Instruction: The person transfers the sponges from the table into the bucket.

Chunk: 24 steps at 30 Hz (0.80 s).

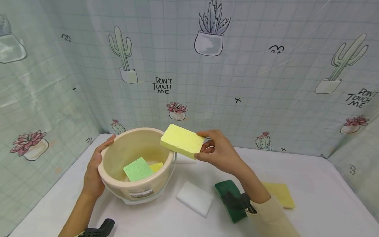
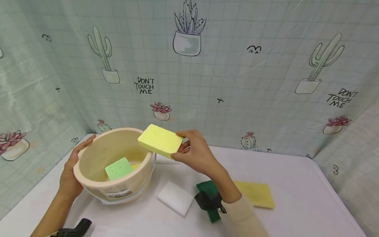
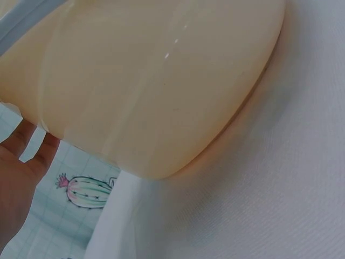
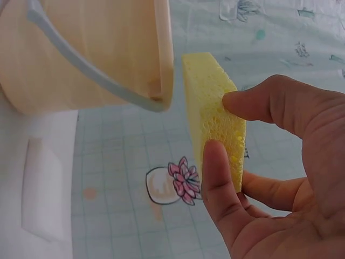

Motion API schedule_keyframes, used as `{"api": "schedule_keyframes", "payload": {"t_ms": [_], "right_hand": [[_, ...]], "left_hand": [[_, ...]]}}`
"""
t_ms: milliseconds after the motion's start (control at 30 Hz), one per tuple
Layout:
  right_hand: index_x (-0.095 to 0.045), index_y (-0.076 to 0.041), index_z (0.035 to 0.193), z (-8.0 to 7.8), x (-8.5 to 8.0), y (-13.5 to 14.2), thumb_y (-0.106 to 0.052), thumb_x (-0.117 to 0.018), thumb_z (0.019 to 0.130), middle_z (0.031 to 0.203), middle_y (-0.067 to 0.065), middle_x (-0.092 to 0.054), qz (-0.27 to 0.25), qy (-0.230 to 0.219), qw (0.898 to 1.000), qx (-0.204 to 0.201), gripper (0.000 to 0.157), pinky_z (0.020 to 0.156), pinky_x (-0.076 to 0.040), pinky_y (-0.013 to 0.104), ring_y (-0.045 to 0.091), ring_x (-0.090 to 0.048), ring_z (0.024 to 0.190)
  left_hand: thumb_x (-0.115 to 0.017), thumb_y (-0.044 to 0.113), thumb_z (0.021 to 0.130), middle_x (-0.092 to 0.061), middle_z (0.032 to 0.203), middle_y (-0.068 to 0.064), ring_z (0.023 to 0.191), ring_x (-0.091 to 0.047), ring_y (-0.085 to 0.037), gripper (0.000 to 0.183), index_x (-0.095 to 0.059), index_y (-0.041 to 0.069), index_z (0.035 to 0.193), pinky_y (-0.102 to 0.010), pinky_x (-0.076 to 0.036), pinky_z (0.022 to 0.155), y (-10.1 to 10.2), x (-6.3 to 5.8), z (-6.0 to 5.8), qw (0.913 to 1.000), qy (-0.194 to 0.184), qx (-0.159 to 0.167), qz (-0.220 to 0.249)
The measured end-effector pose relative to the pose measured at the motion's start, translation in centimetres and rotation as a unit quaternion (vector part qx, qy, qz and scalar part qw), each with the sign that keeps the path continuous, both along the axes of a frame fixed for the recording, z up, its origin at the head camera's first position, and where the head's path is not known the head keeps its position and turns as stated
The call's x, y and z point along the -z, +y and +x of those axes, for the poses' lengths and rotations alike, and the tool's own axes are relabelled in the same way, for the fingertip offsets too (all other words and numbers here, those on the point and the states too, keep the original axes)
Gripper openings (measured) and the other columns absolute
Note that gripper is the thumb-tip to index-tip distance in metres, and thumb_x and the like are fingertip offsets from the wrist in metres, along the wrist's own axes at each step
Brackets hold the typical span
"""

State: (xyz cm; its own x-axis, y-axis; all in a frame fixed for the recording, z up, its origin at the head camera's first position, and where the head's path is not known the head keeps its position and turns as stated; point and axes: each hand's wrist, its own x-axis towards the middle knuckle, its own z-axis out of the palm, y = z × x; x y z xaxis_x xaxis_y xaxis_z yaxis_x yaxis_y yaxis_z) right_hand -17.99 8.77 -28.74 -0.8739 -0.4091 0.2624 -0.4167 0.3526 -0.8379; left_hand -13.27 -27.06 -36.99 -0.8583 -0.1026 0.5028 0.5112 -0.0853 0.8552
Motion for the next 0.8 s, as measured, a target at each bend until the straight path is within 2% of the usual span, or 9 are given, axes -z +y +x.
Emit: {"api": "schedule_keyframes", "payload": {"t_ms": [200,367,633,800], "right_hand": [[-0.055,-0.004,0.128,0.1,-0.5,-2.0,-0.008,-0.080,0.073,0.120,0.007,-0.045,0.006,0.000,1.000,-0.002,0.061,0.070,-0.056,0.026,0.019,-0.060,0.086],[-0.053,-0.002,0.130,0.4,-1.0,-4.2,-0.007,-0.078,0.074,0.121,0.008,-0.044,0.018,0.008,0.999,-0.029,0.062,0.070,-0.055,0.023,0.016,-0.060,0.086],[-0.053,-0.002,0.131,0.7,-1.3,-6.7,-0.006,-0.077,0.074,0.122,0.008,-0.042,0.029,0.005,0.998,-0.060,0.062,0.069,-0.054,0.021,0.014,-0.059,0.086],[-0.053,0.000,0.130,0.7,-1.4,-8.0,-0.004,-0.076,0.072,0.120,0.010,-0.042,0.035,0.008,0.997,-0.065,0.062,0.068,-0.054,0.020,0.013,-0.059,0.083]], "left_hand": [[-0.024,0.031,0.103,-0.028,0.154,-0.006,0.141,-0.020,-0.019,0.051,-0.038,0.001,0.142,-0.022,-0.025,0.108,-0.2,0.1,-0.1,1.0000,-0.001,0.007,-0.002],[-0.024,0.031,0.103,-0.028,0.154,-0.007,0.141,-0.020,-0.019,0.052,-0.037,0.000,0.142,-0.022,-0.025,0.108,-0.2,0.2,-0.1,1.0000,-0.003,-0.001,-0.003],[-0.023,0.029,0.103,-0.027,0.155,-0.005,0.142,-0.018,-0.018,0.050,-0.038,0.004,0.143,-0.020,-0.024,0.108,-0.4,0.2,-0.1,0.9994,0.016,0.022,-0.020],[-0.023,0.030,0.102,-0.028,0.154,-0.005,0.142,-0.018,-0.019,0.051,-0.039,0.002,0.142,-0.021,-0.023,0.109,-0.4,0.3,-0.2,0.9998,0.005,0.007,-0.018]]}}
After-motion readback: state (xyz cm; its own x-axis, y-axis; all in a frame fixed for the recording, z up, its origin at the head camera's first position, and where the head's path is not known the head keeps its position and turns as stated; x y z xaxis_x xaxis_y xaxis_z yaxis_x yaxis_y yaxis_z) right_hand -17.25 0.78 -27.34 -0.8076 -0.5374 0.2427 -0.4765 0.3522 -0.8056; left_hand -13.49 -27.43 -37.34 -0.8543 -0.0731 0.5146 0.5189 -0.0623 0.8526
